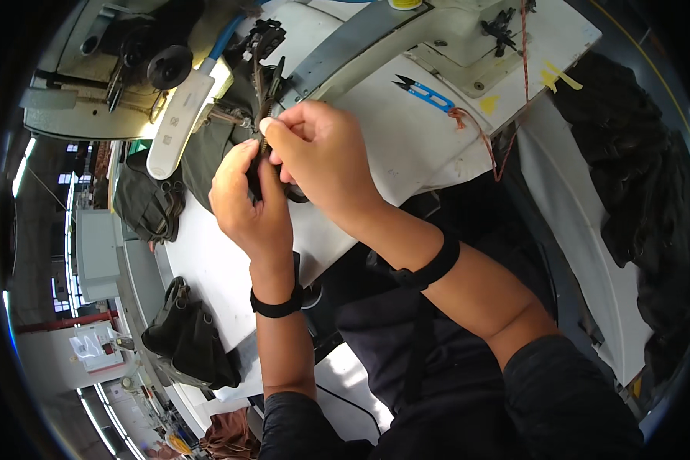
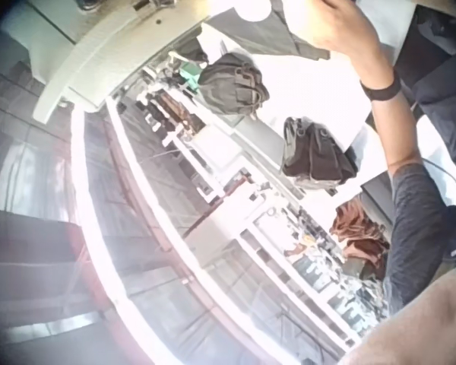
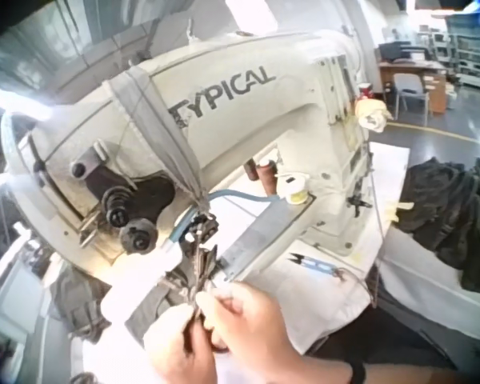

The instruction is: The person operates an industrial sewing machine to attach a zipper to a green fabric bag. They prepare the machine by threading it and installing a bobbin, then guide the bag under the needle to sew the zipper in place. The person handles multiple bags, moving finished ones aside and picking up new ones to continue the process.

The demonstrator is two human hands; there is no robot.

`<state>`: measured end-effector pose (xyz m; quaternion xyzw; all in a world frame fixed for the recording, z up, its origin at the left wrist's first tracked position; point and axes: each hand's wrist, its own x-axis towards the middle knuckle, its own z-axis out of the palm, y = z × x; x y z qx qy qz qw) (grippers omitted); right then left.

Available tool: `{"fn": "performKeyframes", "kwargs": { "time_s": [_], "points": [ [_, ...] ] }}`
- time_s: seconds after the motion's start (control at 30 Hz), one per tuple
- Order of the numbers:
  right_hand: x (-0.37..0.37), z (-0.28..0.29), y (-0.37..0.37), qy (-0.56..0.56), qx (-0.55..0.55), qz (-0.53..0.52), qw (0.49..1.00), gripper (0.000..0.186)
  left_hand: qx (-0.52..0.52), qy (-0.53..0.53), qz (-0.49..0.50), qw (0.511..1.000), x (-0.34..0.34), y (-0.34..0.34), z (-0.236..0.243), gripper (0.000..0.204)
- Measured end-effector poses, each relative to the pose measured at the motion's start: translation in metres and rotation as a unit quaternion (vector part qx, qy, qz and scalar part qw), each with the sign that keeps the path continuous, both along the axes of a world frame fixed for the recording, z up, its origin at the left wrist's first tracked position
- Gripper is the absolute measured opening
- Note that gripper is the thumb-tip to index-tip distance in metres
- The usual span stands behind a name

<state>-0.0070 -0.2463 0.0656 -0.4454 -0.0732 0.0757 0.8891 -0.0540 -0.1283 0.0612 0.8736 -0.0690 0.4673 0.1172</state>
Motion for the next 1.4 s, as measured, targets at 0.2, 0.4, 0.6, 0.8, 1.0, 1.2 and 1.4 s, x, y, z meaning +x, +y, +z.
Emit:
{"fn": "performKeyframes", "kwargs": {
  "time_s": [0.2, 0.4, 0.6, 0.8, 1.0, 1.2, 1.4],
  "points": [
    [0.017, -0.011, -0.017, -0.215, -0.138, -0.124, 0.959, 0.031, -0.051, -0.011, -0.031, 0.998, 0.005, 0.000, -0.002, 0.020],
    [0.051, 0.032, -0.051, -0.206, -0.297, 0.206, 0.909, 0.031, -0.049, 0.001, -0.014, 0.999, -0.001, 0.002, -0.002, 0.020],
    [0.069, 0.033, -0.051, -0.306, -0.383, 0.151, 0.858, 0.022, -0.013, -0.009, -0.002, 1.000, 0.001, -0.003, -0.002, 0.023],
    [0.064, 0.031, -0.054, -0.274, -0.336, 0.148, 0.889, 0.024, 0.011, -0.007, -0.014, 1.000, -0.002, 0.001, -0.003, 0.026],
    [0.058, 0.030, -0.054, -0.221, -0.316, 0.239, 0.891, 0.028, -0.036, -0.010, -0.039, 0.999, 0.003, 0.002, -0.005, 0.028],
    [0.059, 0.021, -0.049, -0.254, -0.296, 0.190, 0.901, 0.022, -0.032, -0.018, -0.019, 0.999, 0.003, 0.001, -0.008, 0.029],
    [0.065, 0.030, -0.045, -0.264, -0.321, 0.199, 0.888, 0.021, 0.004, 0.001, -0.015, 1.000, -0.003, 0.005, -0.001, 0.031]
  ]
}}
